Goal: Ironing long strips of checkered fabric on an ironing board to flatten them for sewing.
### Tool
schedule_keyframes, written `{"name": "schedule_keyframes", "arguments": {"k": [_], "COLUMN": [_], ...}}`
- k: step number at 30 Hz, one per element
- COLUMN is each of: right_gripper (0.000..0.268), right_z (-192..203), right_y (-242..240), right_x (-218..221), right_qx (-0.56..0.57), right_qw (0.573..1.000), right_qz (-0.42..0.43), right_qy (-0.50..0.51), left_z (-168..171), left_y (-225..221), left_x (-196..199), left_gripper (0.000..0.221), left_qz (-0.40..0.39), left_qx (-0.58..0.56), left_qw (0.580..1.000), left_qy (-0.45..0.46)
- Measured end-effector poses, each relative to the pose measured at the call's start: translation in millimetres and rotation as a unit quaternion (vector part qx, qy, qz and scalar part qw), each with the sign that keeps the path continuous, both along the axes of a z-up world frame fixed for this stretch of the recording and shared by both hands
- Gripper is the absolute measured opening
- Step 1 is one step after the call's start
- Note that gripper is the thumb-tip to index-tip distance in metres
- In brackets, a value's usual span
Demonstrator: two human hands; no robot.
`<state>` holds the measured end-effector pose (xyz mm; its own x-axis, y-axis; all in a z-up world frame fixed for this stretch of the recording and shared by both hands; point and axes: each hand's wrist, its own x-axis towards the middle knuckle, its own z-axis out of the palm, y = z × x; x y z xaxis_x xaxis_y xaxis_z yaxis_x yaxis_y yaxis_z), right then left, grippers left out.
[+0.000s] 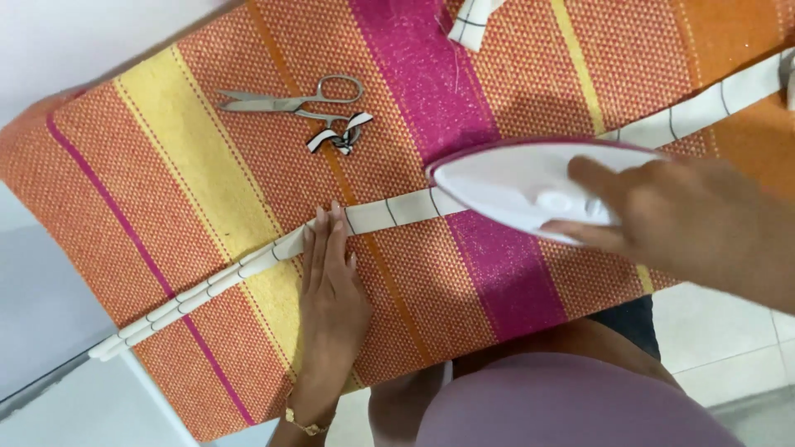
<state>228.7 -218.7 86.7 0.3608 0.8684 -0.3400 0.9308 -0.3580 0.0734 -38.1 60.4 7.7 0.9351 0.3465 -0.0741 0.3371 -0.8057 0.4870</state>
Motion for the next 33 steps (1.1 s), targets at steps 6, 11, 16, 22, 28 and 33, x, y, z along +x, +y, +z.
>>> {"name": "schedule_keyframes", "arguments": {"k": [6, 11, 16, 22, 28, 33], "right_gripper": [0.070, 0.069, 0.058, 0.069, 0.078, 0.067], "right_z": [-36.0, 13.9, 20.4, 39.4, 19.3, -21.4], "right_y": [-66.9, -95.3, -129.3, -53.0, -15.5, -48.3], "right_x": [39.5, 75.5, 112.5, 82.5, 58.6, 60.2], "right_qx": [0.037, 0.032, 0.309, -0.070, -0.223, -0.057], "right_qw": [0.981, 0.969, 0.842, 0.991, 0.970, 0.996], "right_qz": [-0.147, -0.237, -0.371, -0.114, -0.031, -0.064], "right_qy": [-0.120, -0.063, 0.242, 0.014, 0.091, -0.011], "left_z": [3.3, 21.0, 37.2, 40.4, 53.4, 43.5], "left_y": [0.1, 10.9, 25.2, 45.5, 49.5, 56.7], "left_x": [1.5, 21.2, 53.5, 73.8, 62.7, 52.9], "left_gripper": [0.048, 0.034, 0.036, 0.047, 0.040, 0.028], "left_qz": [-0.035, -0.085, -0.076, -0.076, -0.093, -0.067], "left_qx": [0.088, 0.208, 0.154, 0.038, -0.047, -0.108], "left_qw": [0.990, 0.966, 0.983, 0.992, 0.993, 0.991], "left_qy": [-0.102, -0.125, -0.072, 0.096, 0.064, 0.048]}}
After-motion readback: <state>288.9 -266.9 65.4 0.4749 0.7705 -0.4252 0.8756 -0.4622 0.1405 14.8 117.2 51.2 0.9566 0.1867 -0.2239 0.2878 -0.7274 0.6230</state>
